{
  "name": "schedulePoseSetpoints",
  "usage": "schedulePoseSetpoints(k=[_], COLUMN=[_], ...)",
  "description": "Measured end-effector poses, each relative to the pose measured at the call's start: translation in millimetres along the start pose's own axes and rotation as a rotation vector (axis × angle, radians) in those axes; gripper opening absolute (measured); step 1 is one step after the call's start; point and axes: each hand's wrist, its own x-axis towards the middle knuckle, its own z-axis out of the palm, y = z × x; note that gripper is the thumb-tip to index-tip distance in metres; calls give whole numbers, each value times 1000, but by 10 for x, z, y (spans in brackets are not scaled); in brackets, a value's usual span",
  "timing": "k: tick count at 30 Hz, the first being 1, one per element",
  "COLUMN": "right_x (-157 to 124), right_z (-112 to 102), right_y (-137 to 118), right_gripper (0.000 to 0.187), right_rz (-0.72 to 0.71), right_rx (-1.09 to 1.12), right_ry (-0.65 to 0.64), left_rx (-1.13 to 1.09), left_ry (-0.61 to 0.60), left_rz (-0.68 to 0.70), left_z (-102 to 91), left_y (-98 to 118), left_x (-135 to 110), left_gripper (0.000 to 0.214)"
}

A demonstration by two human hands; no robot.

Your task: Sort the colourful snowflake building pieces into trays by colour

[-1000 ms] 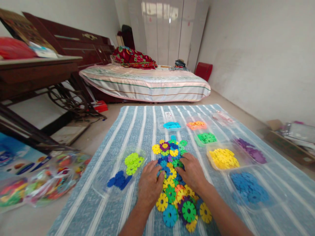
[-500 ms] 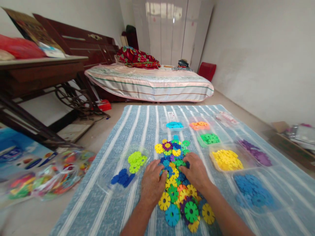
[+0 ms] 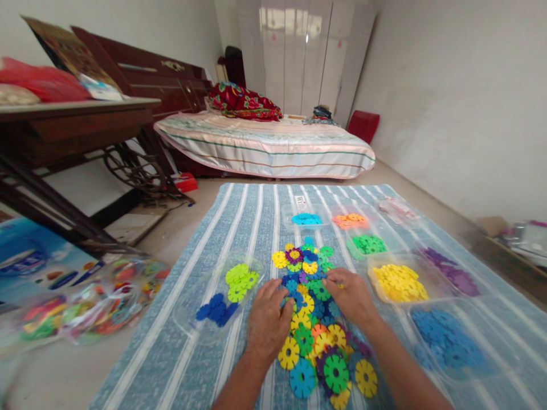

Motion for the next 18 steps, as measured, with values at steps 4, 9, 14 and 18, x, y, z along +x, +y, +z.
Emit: schedulePoseSetpoints(k=[4,9,14,18], right_x=[76,209,496,634], right_z=[-21,-115,-522,-788], right_y=[-32,-72,-2,50], right_gripper=[28,29,33,37], right_rz=[-8,-17,53,161], right_rx=[-23,-68,-167,-338], right_ry=[10,66,257,465], left_rx=[-4,-8,-16,-8], left_ry=[4,12,13,15], left_rz=[0,0,-15,-21], left_z=[1,15,22,24], left_y=[-8,-25,-30,-25], left_x=[-9,-13,-9,-9], left_gripper=[20,21,21,20])
